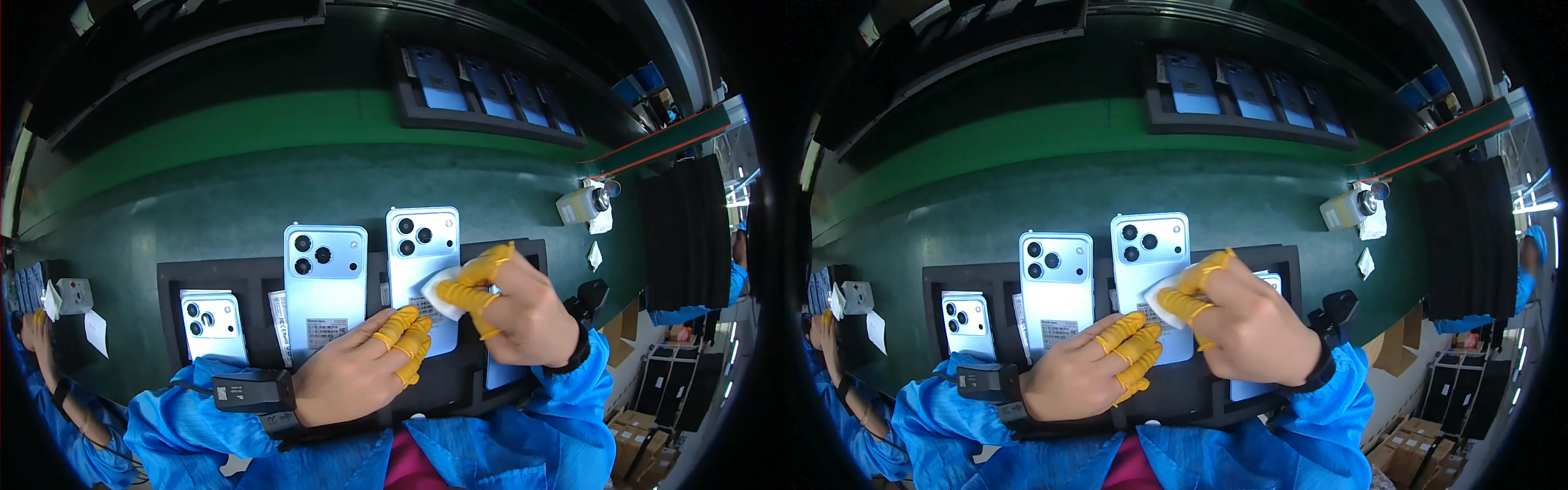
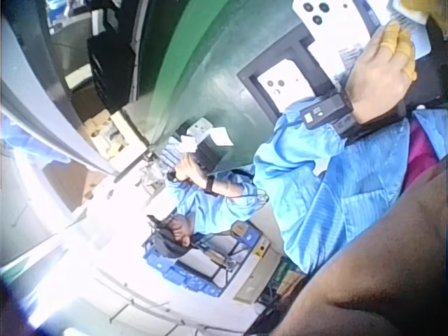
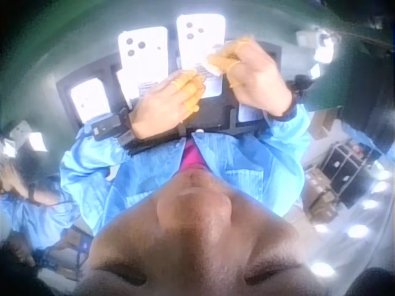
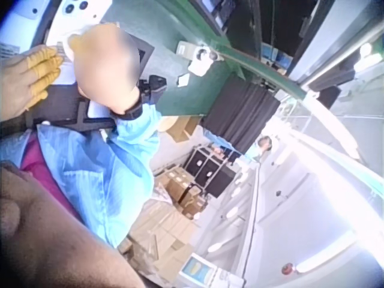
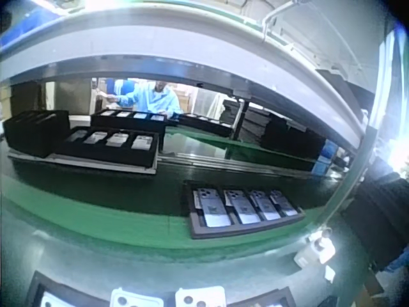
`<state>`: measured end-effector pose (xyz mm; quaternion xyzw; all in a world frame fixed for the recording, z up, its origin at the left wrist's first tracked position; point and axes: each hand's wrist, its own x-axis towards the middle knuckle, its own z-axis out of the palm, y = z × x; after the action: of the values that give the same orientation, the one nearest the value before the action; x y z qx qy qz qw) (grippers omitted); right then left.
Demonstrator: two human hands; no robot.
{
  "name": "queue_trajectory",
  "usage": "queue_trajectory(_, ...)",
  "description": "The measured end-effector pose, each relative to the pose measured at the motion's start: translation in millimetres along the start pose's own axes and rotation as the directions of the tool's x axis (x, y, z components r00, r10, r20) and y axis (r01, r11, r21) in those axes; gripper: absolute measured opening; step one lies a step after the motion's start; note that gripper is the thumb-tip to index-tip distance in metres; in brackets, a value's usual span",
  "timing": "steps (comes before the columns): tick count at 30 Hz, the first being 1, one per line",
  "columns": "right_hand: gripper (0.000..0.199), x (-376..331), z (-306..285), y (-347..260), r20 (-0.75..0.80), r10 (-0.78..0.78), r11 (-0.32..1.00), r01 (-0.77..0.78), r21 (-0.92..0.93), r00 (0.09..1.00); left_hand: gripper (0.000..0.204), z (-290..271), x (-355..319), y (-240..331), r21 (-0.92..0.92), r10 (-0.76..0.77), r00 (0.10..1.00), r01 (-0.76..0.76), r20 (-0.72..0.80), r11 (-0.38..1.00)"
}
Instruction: The recorder cleans the back and camera modules of multiple smartphones using a cloth and liquid, then inspects them for quality.
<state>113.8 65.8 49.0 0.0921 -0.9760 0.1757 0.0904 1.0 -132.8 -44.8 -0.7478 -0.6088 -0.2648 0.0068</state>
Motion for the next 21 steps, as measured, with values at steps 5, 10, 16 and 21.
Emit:
queue_trajectory(5, 0.033, 6, 6, 0, -0.114, 0.069, 0.989, -0.083, -0.125, 0.991, 0.033, 0, -1, 0, -0.002, 0.001, 1.0, 0.0, 0.023, 1.0)
queue_trajectory(10, 0.043, 16, 28, 13, -0.123, 0.004, 0.988, -0.023, -0.153, 0.992, 0.034, 0, 2, -1, -0.023, -0.007, 1.0, 0.007, 0.015, 1.0)
queue_trajectory(16, 0.031, 15, 28, 13, -0.062, -0.069, 0.993, 0.062, -0.101, 0.996, 0.032, 0, 0, 0, 0.011, 0.0, 1.0, 0.0, 0.01, 1.0)
queue_trajectory(21, 0.024, 18, 22, 9, -0.114, -0.041, 0.988, 0.024, -0.151, 0.993, 0.031, 0, -1, -2, -0.02, -0.014, 1.0, 0.014, 0.008, 1.0)
